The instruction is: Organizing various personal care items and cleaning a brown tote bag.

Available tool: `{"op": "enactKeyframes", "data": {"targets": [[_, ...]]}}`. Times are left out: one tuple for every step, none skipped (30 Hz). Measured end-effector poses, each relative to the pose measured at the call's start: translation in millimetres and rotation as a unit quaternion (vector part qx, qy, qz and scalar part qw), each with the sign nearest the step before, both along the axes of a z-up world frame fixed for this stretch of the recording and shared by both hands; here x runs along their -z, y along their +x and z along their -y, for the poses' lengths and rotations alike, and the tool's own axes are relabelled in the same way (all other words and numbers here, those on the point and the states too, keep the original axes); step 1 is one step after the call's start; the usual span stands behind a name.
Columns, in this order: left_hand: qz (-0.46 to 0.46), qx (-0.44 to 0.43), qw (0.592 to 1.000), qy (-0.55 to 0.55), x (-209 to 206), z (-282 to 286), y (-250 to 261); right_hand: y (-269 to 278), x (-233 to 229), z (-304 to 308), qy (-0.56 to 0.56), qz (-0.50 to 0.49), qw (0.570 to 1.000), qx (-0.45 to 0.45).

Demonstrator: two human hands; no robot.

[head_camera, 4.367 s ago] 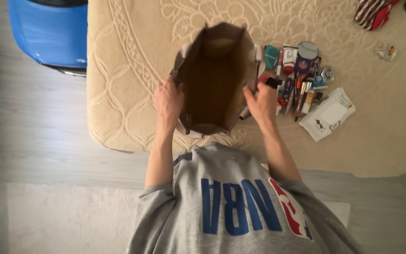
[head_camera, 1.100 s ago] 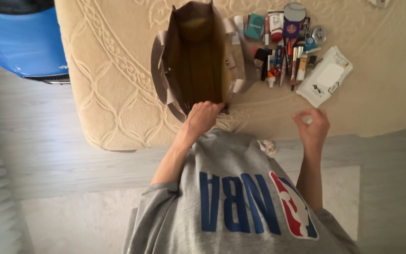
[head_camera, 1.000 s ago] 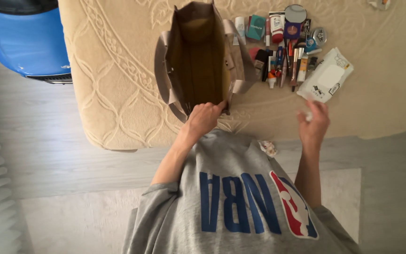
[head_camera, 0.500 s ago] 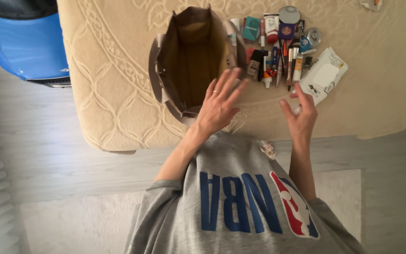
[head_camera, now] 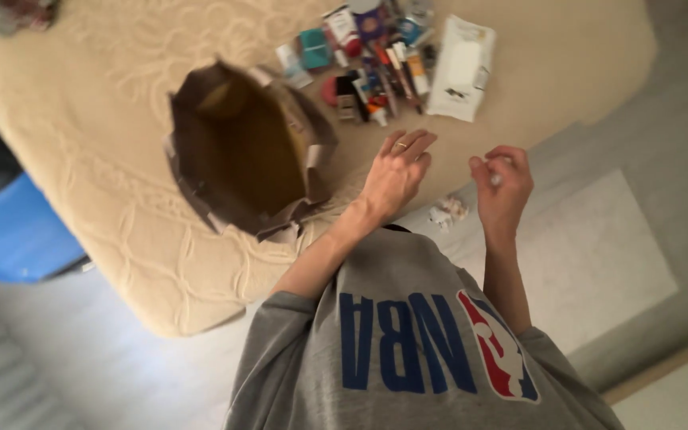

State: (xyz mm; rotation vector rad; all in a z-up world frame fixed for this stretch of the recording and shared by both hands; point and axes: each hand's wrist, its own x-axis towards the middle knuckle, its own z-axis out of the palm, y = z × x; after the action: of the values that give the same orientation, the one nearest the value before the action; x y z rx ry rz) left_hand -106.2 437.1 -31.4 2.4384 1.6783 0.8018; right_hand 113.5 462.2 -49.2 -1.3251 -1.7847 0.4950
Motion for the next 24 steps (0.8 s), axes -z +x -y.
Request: {"op": "enactKeyframes", "data": {"targets": [[0.0,0.014,1.0,-0.001,-6.2,-1.3,5.2,1.0,-9.1,4.5,-0.001,0.0,1.0,0.014],[0.0,0.012,0.999,0.034,-12.6,-2.1,10.0,1.4,-18.4,9.2,-0.008,-0.005,1.0,0.024],[0.0,0.007,0.998,0.069,-19.2,-3.2,13.6,0.4,-27.8,11.4,-0.014,-0.01,0.999,0.029],[-0.001,0.016,0.998,0.068,-20.3,-4.8,16.8,0.1,-35.7,14.3,-0.015,-0.011,0.999,0.038],[0.015,0.013,0.999,0.026,-21.4,-6.5,19.7,-0.7,-44.0,15.5,0.043,0.025,0.999,0.016],[0.029,0.011,0.999,-0.017,-22.5,-7.8,22.1,-2.0,-52.2,17.1,0.101,0.061,0.993,-0.006],[0.029,0.015,0.999,-0.018,-11.3,-9.8,24.9,6.9,-34.5,16.8,0.1,0.061,0.993,-0.003],[0.045,0.02,0.997,-0.054,-0.3,-11.6,27.4,15.3,-16.9,16.9,0.064,0.042,0.997,0.019],[0.06,0.022,0.994,-0.09,10.5,-13.1,29.0,23.0,0.3,15.8,0.027,0.023,0.999,0.038],[0.06,0.022,0.994,-0.091,8.3,-12.7,30.1,22.0,-4.0,16.8,0.026,0.023,0.999,0.038],[0.066,0.018,0.997,-0.047,6.8,-11.8,30.7,20.5,-7.4,17.9,-0.01,0.003,0.998,0.057],[0.072,0.013,0.997,-0.003,5.3,-11.0,31.4,19.1,-10.7,19.0,-0.046,-0.018,0.996,0.075],[0.072,0.014,0.997,-0.005,-14.1,-8.9,31.5,13.3,-25.7,20.9,-0.048,-0.018,0.996,0.077],[0.064,-0.002,0.996,0.068,-33.5,-7.1,31.7,7.4,-40.8,22.6,0.01,0.004,1.0,0.027],[0.056,-0.018,0.988,0.141,-53.0,-5.5,32.1,1.9,-56.0,24.3,0.068,0.025,0.997,-0.021],[0.057,-0.016,0.988,0.14,-33.1,-4.3,34.9,11.1,-34.4,24.9,0.067,0.026,0.997,-0.019],[0.064,-0.021,0.991,0.112,-13.8,-6.3,36.3,18.9,-13.0,21.6,0.035,0.019,0.999,0.013],[0.071,-0.027,0.994,0.084,5.5,-8.5,37.4,26.3,8.4,18.0,0.003,0.012,0.999,0.045],[0.071,-0.028,0.994,0.082,11.4,-8.0,38.2,25.3,4.8,19.6,0.0,0.012,0.999,0.044],[0.083,-0.019,0.996,0.018,17.6,-7.3,39.0,24.3,1.4,21.3,-0.012,-0.016,0.999,0.04],[0.095,-0.009,0.994,-0.044,24.0,-7.3,40.4,23.8,-1.9,22.7,-0.023,-0.044,0.998,0.038],[0.096,-0.009,0.994,-0.046,9.9,-5.1,40.6,17.0,-18.4,23.1,-0.025,-0.043,0.998,0.038],[0.104,-0.006,0.995,-0.004,-4.9,-6.7,40.0,9.3,-35.3,20.3,-0.016,-0.029,0.999,0.011],[0.113,-0.004,0.993,0.037,-19.9,-8.3,39.2,1.5,-52.3,17.6,-0.006,-0.017,1.0,-0.016]]}}
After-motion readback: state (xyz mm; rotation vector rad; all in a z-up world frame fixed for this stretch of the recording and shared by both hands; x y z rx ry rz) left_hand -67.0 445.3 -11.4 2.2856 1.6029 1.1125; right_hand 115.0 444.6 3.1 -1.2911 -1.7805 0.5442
